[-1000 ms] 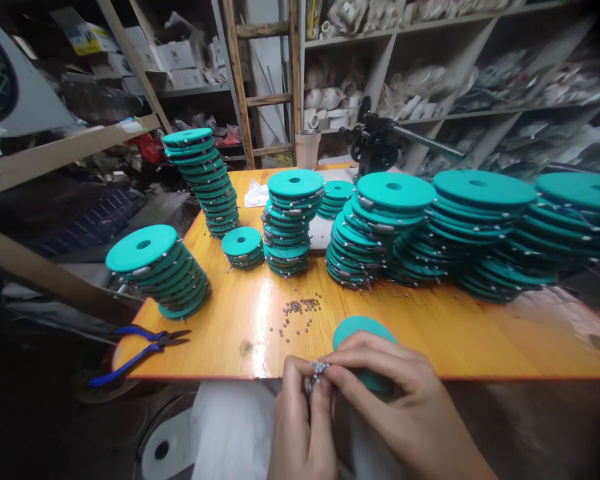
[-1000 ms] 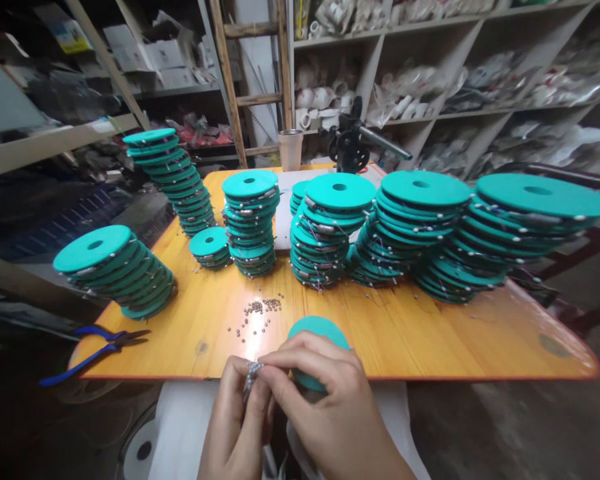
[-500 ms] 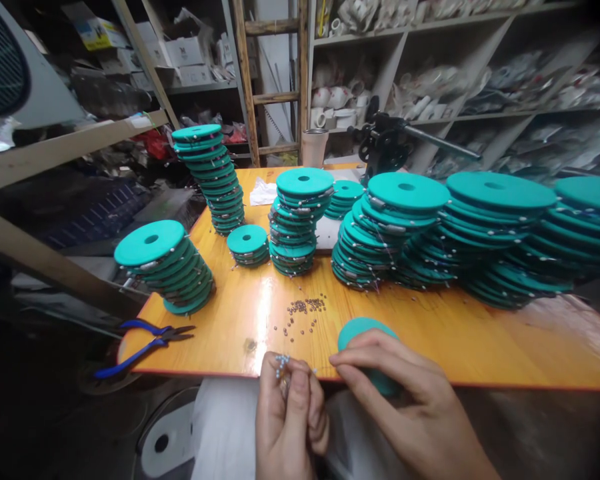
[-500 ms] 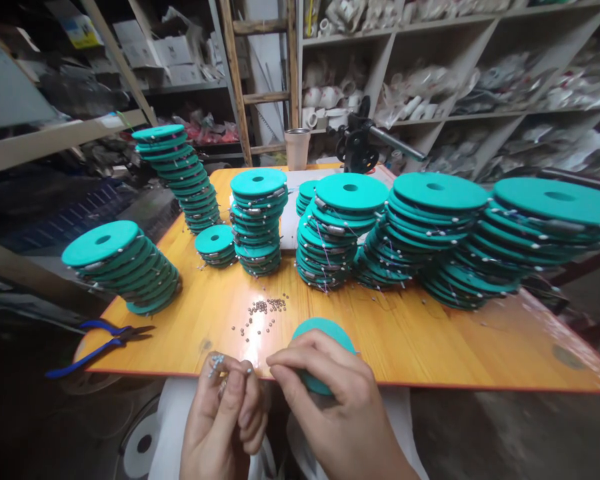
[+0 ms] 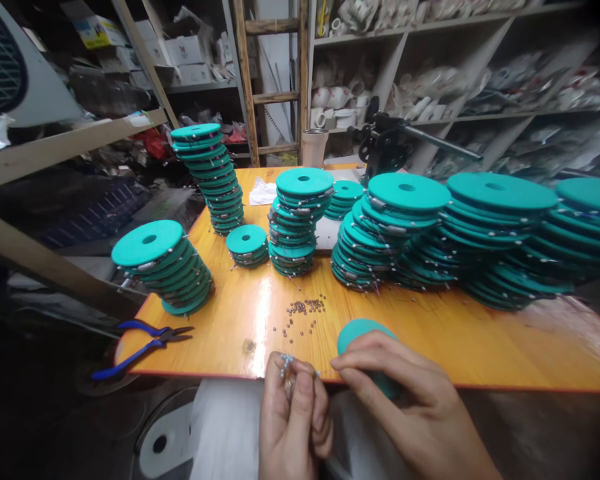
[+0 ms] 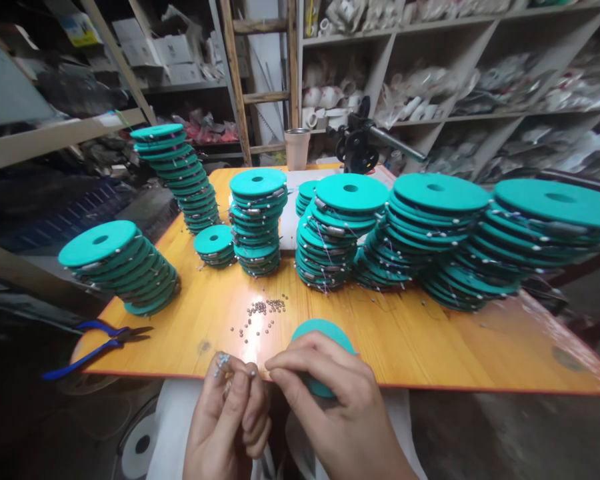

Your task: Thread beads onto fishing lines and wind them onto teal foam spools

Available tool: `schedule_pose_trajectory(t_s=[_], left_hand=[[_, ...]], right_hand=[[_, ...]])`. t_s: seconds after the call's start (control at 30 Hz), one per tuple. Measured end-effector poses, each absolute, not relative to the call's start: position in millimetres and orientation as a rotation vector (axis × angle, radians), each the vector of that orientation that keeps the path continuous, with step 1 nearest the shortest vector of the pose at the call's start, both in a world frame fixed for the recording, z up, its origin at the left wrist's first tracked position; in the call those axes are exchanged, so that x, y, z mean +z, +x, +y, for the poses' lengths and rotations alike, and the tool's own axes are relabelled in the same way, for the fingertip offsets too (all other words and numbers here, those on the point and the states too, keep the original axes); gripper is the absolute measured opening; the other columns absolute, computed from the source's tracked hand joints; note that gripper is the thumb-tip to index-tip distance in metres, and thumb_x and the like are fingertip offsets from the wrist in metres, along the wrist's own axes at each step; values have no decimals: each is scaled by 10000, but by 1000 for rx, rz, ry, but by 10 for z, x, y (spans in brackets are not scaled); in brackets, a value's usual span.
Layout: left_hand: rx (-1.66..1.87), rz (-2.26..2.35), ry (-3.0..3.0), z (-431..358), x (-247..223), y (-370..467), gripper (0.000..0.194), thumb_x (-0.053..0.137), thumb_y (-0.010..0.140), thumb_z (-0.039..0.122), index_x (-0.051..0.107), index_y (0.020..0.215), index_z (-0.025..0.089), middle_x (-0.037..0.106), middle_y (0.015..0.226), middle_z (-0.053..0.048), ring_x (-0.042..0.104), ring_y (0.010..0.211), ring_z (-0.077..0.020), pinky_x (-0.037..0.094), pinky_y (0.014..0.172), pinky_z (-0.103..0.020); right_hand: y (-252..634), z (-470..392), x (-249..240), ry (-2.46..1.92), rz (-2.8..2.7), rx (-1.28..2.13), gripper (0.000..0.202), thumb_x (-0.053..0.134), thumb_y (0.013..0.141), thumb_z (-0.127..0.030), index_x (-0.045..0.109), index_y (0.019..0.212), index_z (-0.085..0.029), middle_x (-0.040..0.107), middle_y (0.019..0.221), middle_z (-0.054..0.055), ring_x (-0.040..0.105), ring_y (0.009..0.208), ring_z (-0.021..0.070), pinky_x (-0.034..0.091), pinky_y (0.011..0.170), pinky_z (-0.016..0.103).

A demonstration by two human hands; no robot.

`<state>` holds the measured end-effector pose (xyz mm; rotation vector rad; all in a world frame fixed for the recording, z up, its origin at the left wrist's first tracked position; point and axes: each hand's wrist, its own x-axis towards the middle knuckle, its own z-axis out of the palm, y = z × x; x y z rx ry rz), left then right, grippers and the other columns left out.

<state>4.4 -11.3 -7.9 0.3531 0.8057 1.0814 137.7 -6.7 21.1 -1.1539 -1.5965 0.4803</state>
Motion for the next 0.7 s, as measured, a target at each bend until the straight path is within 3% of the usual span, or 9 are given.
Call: schedule_pose_trajectory(t_s=[0.3, 0.5, 0.6, 0.7], left_hand=[[998, 727, 382, -106, -88, 48, 499, 799, 746, 516, 429, 892, 214, 363, 511, 117, 231, 403, -1, 200, 412, -119], [1011, 826, 411, -130, -106, 109, 556, 791, 699, 602, 427, 859, 213, 312, 503, 122, 240, 421, -13, 189, 429, -125], [1228, 1000, 547, -132, -120, 108, 482, 725, 769, 602, 466, 805, 197, 364, 537, 89, 301, 467, -35, 251, 461, -146], [1592, 1259, 956, -115, -138, 81, 356, 694, 839, 515, 563, 806, 186, 524, 643, 35, 449, 564, -61, 370, 582, -187]], right_hand=[[1381, -43, 236, -1119, -1604, 530, 149, 684, 846, -88, 761, 845, -215, 700, 773, 2, 683, 709, 83, 560, 658, 109], [1373, -59, 171, -1133, -1658, 491, 134, 679, 855, -109, 771, 879, -204, 698, 783, 18, 676, 697, 93, 559, 627, 140], [1377, -62, 140, -1170, -1726, 439, 130, 632, 885, -125, 721, 804, -173, 656, 732, 23, 631, 675, 100, 523, 610, 192], [1402, -60, 139, -1143, -1868, 346, 162, 592, 884, -125, 651, 737, -160, 592, 674, 15, 569, 677, 118, 467, 630, 254]])
